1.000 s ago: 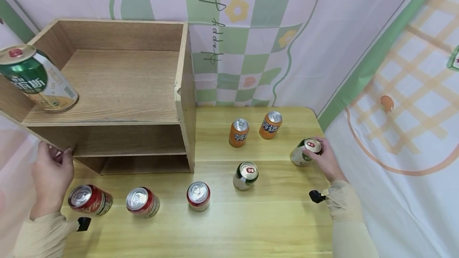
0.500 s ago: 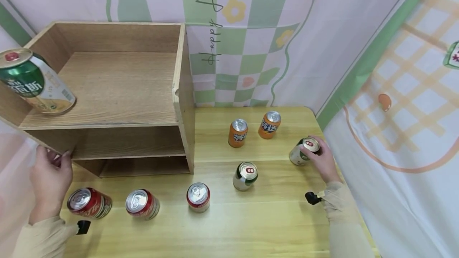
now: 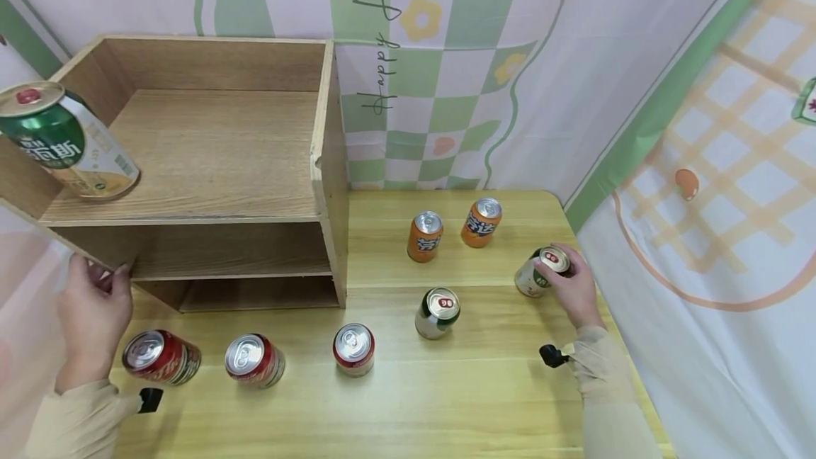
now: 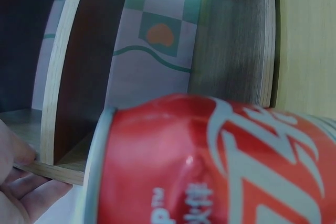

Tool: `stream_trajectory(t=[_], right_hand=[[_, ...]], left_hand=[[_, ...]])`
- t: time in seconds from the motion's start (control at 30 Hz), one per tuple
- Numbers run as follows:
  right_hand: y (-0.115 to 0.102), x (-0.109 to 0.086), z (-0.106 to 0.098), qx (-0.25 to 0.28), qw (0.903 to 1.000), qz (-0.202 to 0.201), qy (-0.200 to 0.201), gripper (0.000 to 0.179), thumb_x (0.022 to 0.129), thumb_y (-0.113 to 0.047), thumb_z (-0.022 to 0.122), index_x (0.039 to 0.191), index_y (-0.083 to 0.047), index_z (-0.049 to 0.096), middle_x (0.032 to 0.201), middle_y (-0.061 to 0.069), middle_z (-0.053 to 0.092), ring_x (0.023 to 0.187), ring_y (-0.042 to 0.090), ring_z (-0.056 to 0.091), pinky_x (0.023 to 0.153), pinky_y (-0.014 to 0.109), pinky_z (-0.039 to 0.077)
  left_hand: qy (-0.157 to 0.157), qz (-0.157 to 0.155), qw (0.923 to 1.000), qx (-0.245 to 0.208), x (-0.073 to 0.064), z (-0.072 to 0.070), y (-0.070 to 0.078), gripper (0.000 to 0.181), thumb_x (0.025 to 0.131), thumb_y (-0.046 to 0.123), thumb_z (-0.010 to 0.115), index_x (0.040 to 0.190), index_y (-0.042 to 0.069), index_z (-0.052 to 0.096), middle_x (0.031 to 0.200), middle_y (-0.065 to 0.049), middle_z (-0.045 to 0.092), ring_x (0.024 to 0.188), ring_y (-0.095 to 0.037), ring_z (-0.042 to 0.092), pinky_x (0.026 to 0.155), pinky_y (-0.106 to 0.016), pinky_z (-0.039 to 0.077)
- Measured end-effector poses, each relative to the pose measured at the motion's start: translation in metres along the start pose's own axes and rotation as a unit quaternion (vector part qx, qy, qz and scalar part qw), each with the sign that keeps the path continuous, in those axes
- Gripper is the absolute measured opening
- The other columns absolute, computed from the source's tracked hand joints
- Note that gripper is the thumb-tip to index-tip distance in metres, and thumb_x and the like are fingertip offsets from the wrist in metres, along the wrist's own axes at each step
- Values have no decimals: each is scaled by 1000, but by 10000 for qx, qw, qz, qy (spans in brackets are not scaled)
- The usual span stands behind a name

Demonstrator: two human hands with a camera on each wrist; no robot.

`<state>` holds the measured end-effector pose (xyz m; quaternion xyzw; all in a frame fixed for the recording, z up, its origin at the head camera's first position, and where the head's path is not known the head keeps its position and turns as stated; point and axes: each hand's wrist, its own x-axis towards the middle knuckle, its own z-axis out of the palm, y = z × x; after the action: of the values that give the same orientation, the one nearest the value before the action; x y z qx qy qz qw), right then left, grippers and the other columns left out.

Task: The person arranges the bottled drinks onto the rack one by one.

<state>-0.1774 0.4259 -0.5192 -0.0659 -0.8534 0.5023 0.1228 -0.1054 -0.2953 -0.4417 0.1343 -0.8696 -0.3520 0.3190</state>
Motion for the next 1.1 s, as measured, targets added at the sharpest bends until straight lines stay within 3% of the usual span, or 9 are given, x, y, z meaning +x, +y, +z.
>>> stream_trajectory(t=[0.03, 0.2, 0.27, 0.37, 0.43, 0.5, 0.63, 0.8, 1.1], right_hand=[[-1, 0, 0, -37, 10000, 20, 18, 57, 94, -13, 74, 143, 3, 51, 110, -25, 58, 96, -6, 57, 79, 7, 47], [-11, -3, -4, -291, 9995, 103, 42, 58, 95, -19, 74, 143, 2, 52, 106, -27, 57, 93, -6, 56, 75, 8, 47], [-18, -3, -7, -406, 9991, 122, 43, 58, 95, -21, 74, 144, 1, 52, 104, -28, 57, 92, -6, 56, 73, 8, 47], [-29, -3, -10, -424, 9990, 164, 21, 56, 95, -22, 74, 142, -1, 54, 101, -29, 58, 89, -6, 56, 70, 9, 48], [-38, -2, -13, -400, 9990, 181, 36, 52, 94, -22, 75, 139, -4, 57, 98, -29, 60, 86, -5, 57, 68, 10, 49], [-48, -3, -15, -324, 9992, 214, 31, 47, 93, -21, 76, 136, -8, 60, 96, -28, 61, 83, -5, 58, 66, 11, 50], [-68, -4, -19, -232, 9994, 253, -39, 40, 94, -22, 75, 131, -16, 62, 92, -25, 64, 80, -3, 59, 64, 13, 52], [-92, -5, -23, -161, 9995, 215, -173, 33, 94, -23, 75, 125, -26, 63, 92, -21, 65, 80, -2, 61, 65, 15, 54], [-128, -8, -28, -306, 9992, 67, -253, 41, 94, -22, 75, 134, -17, 63, 98, -18, 63, 83, -1, 61, 67, 14, 53]], left_hand=[[-3, -12, 10000, -7, 0, 0, 0, 29, 98, 3, 57, 126, -6, 54, 116, -30, 69, 83, 20, 54, 71, 3, 33], [12, -43, 9999, 135, 1, 1, 1, 28, 98, 4, 57, 124, -5, 54, 116, -28, 70, 83, 20, 52, 72, 1, 32], [26, -66, 9998, 163, 0, 1, 2, 28, 98, 4, 57, 124, -5, 54, 116, -27, 71, 81, 30, 37, 72, 2, 30], [38, -11, 9999, 146, 0, 0, 2, 29, 97, 3, 57, 125, -6, 53, 115, -29, 70, 86, 7, 63, 71, 2, 31], [49, -25, 9998, 170, 0, 0, 2, 29, 97, 3, 57, 125, -6, 54, 115, -29, 70, 86, 5, 64, 71, 3, 31], [50, -12, 9999, 148, 1, 0, 2, 30, 97, 3, 57, 125, -6, 53, 115, -29, 70, 87, 9, 63, 71, 3, 30], [55, -46, 9999, 85, 1, 1, 1, 31, 97, 3, 57, 126, -6, 53, 116, -29, 69, 79, 36, 34, 71, 3, 31], [101, -61, 9999, 102, 1, 2, 0, 29, 96, 2, 59, 124, -6, 54, 114, -29, 70, 78, 35, 34, 72, 1, 29], [147, -39, 9999, 56, 1, 2, 1, 29, 95, 0, 59, 123, -8, 54, 112, -30, 70, 78, 35, 35, 72, 2, 29]])
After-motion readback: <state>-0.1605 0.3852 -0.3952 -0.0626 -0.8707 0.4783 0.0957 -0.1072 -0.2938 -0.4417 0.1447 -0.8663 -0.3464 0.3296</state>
